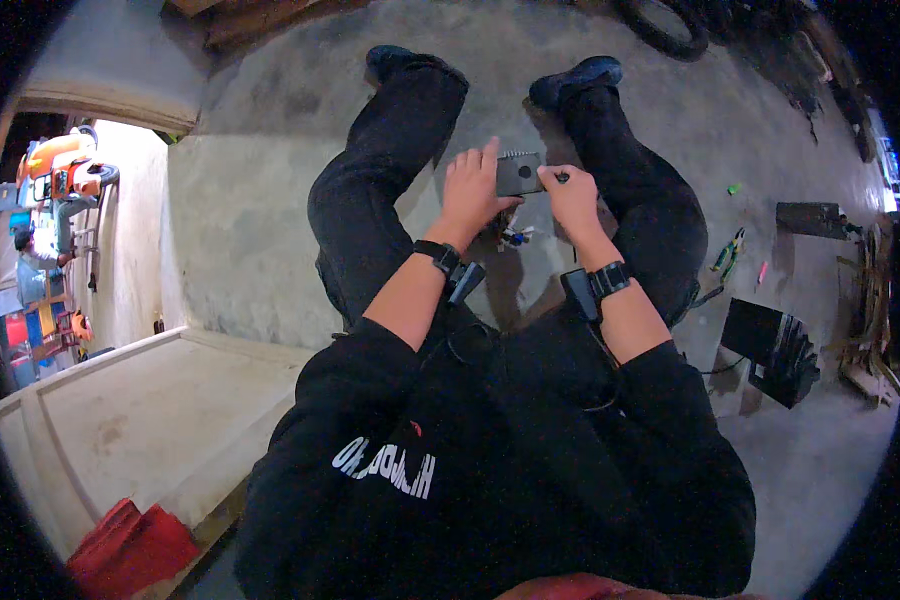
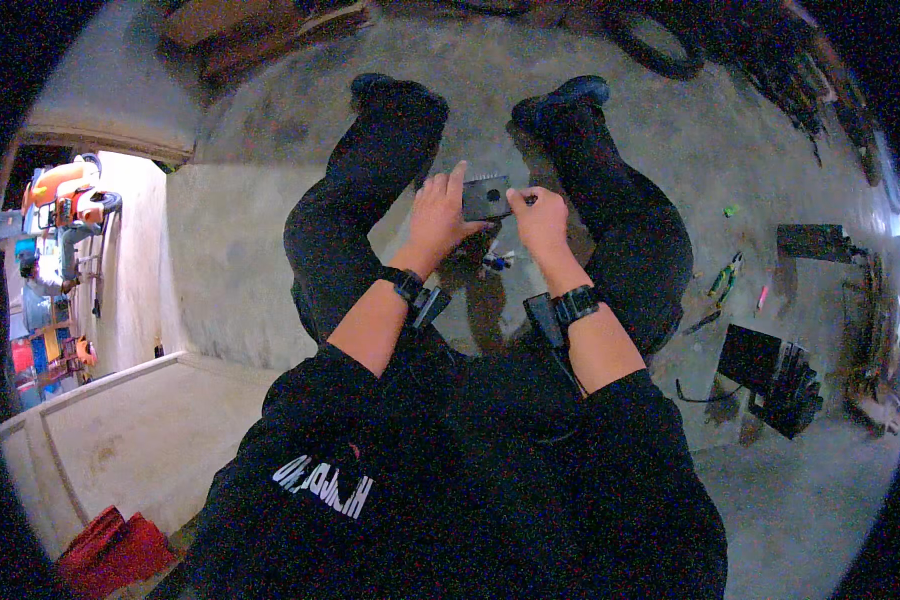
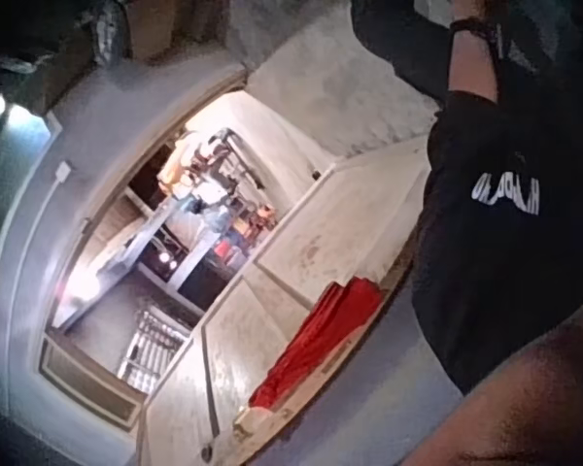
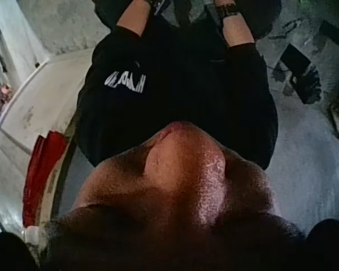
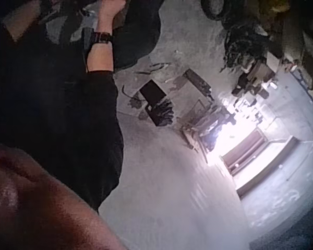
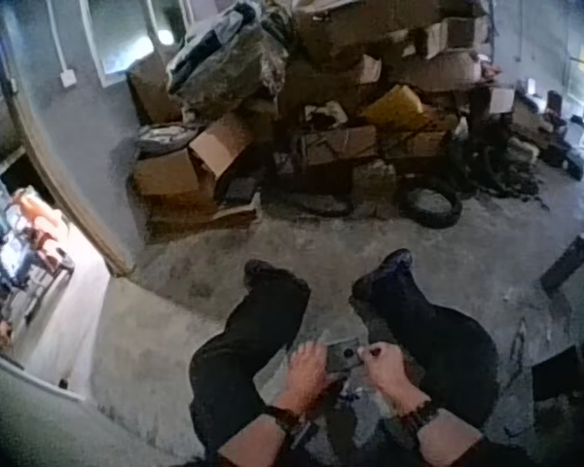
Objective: Connecting and assembling the wiring and casing for an electronic component, likely a motor controller.
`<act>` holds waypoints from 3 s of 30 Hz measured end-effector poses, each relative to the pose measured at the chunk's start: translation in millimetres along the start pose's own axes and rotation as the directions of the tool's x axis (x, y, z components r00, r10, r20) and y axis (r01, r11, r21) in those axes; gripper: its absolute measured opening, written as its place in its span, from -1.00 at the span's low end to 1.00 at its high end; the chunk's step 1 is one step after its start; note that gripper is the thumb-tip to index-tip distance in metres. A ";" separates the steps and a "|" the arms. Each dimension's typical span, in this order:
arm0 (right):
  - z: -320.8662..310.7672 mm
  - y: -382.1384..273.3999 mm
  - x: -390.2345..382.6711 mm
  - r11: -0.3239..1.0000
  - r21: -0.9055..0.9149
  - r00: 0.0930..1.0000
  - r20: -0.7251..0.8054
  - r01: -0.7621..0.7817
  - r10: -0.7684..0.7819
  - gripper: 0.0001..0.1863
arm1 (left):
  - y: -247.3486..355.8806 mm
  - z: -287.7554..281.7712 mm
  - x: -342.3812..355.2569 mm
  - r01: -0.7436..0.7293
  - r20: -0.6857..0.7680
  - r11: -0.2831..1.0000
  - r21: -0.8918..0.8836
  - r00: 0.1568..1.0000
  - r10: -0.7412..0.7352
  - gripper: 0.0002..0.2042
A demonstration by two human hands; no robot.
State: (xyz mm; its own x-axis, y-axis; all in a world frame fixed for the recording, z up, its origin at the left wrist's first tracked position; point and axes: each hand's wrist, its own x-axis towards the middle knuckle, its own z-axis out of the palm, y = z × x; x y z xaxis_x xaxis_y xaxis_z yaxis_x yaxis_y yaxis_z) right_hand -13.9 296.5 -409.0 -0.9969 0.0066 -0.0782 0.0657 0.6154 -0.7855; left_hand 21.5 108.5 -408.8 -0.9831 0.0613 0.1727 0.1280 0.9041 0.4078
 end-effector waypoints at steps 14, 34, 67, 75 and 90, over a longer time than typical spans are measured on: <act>4.0 -5.2 -1.5 0.998 -0.035 0.998 -0.045 0.044 -0.045 -0.64 | 34.3 2.8 6.2 -0.072 -0.073 0.992 0.105 0.994 0.080 -0.10; -0.3 -16.7 -4.7 1.000 -0.010 0.995 0.101 0.011 -0.010 -0.68 | 33.2 26.3 5.7 -0.069 -0.202 0.992 0.104 0.975 0.089 -0.44; -4.5 -6.8 -0.4 0.978 0.165 0.973 0.215 -0.125 0.088 -0.66 | 54.1 16.3 -1.4 0.196 -0.062 0.973 0.124 0.980 -0.189 -0.35; -15.6 -24.0 -5.5 0.996 0.057 0.982 0.178 -0.069 0.058 -0.70 | 50.1 27.7 0.5 0.065 -0.179 0.980 0.188 0.983 -0.031 -0.37; 1.3 16.9 4.0 0.999 -0.019 1.000 -0.007 0.027 -0.027 -0.70 | 48.1 34.7 12.4 -0.116 -0.108 0.993 -0.013 0.988 0.114 -0.40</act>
State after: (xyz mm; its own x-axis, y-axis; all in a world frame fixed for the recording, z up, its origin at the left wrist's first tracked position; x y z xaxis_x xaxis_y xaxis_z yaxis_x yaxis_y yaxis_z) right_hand -16.7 305.9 -423.4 -0.9986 -0.0044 -0.0525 0.0380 0.6303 -0.7754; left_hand 10.9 167.4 -418.2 -0.9421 0.1176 0.3141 0.2428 0.8852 0.3969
